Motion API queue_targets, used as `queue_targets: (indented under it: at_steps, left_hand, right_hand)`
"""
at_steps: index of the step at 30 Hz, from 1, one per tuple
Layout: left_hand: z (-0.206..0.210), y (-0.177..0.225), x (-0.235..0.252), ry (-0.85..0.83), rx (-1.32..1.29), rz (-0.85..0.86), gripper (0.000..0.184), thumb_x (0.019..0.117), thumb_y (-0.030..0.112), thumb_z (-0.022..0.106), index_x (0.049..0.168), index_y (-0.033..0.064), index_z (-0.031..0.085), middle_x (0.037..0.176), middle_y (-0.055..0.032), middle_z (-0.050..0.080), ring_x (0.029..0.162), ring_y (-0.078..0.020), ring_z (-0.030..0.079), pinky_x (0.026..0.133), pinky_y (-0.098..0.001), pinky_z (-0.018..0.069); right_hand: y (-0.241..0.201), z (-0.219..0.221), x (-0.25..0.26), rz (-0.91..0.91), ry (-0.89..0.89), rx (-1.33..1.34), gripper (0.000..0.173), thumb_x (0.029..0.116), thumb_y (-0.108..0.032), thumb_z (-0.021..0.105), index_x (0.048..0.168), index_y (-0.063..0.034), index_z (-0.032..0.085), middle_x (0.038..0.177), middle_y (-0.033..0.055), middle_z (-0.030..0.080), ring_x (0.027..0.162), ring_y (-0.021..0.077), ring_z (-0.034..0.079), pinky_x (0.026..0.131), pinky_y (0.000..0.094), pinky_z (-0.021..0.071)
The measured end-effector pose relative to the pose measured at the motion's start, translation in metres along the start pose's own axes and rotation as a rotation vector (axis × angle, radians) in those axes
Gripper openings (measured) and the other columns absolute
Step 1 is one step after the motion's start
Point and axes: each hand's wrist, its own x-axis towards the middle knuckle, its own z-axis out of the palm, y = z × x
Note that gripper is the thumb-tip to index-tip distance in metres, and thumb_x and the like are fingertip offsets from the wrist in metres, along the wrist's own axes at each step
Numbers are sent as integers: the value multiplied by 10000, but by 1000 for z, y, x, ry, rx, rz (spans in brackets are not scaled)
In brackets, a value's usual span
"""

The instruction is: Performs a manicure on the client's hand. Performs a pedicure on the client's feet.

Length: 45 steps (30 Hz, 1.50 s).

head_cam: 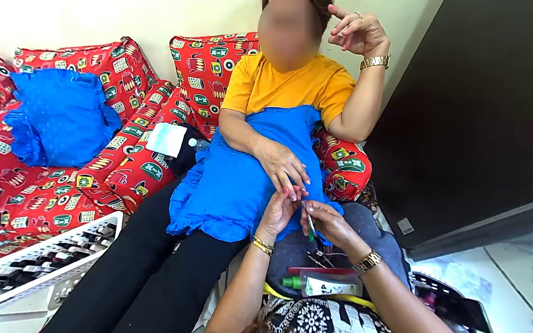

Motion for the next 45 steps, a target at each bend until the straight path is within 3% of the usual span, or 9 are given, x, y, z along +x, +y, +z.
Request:
queue_targets:
  at_steps: [2,5,17,28,38,45]
  left_hand:
    - [1,1,0,4,1,-4,280,952,397,698,1010,128,751,1015,-67,750,978,-158,716,870,-298,583]
    - [1,1,0,19,-45,-7,246,930,361,733,983,122,759,990,-64,746,959,-157,710,896,-308,571]
    - [0,1,1,15,-43,4,245,948,346,712,975,107,758,1021,-86,745,985,-171,712,908,-319,572]
    - [-1,-1,2,-1,-45,10,242,951,361,704,970,125,754,1020,-63,738,984,-153,700,903,-308,565]
    - [0,0,1,1,-41,-2,257,960,367,694,977,115,743,1032,-73,736,974,-156,704,895,-305,571]
    - [3,1,2,13,-66,8,251,944,354,717,964,106,751,985,-61,736,958,-150,702,901,-306,565]
  right_hand:
    - [3,1,2,-55,15,30,244,1035,-114,435,977,-79,669,744,-14,711,610,78,675,604,247,589]
    - [6,6,4,-91,148,66,218,1008,-64,496,1043,-28,708,614,-35,640,478,45,586,484,209,526]
    - [2,12,9,-60,240,85,216,1008,-18,509,1023,25,720,651,18,686,525,100,662,521,253,592]
    - [14,13,12,-67,188,261,242,1018,-81,450,1011,-47,690,583,-32,610,464,51,568,488,215,521]
    - [14,12,14,-122,200,227,238,1001,-26,490,978,-10,727,644,25,686,531,104,665,537,258,594]
    - [17,7,15,-145,127,224,221,999,-84,507,1001,-69,727,560,-59,587,437,19,524,450,185,466]
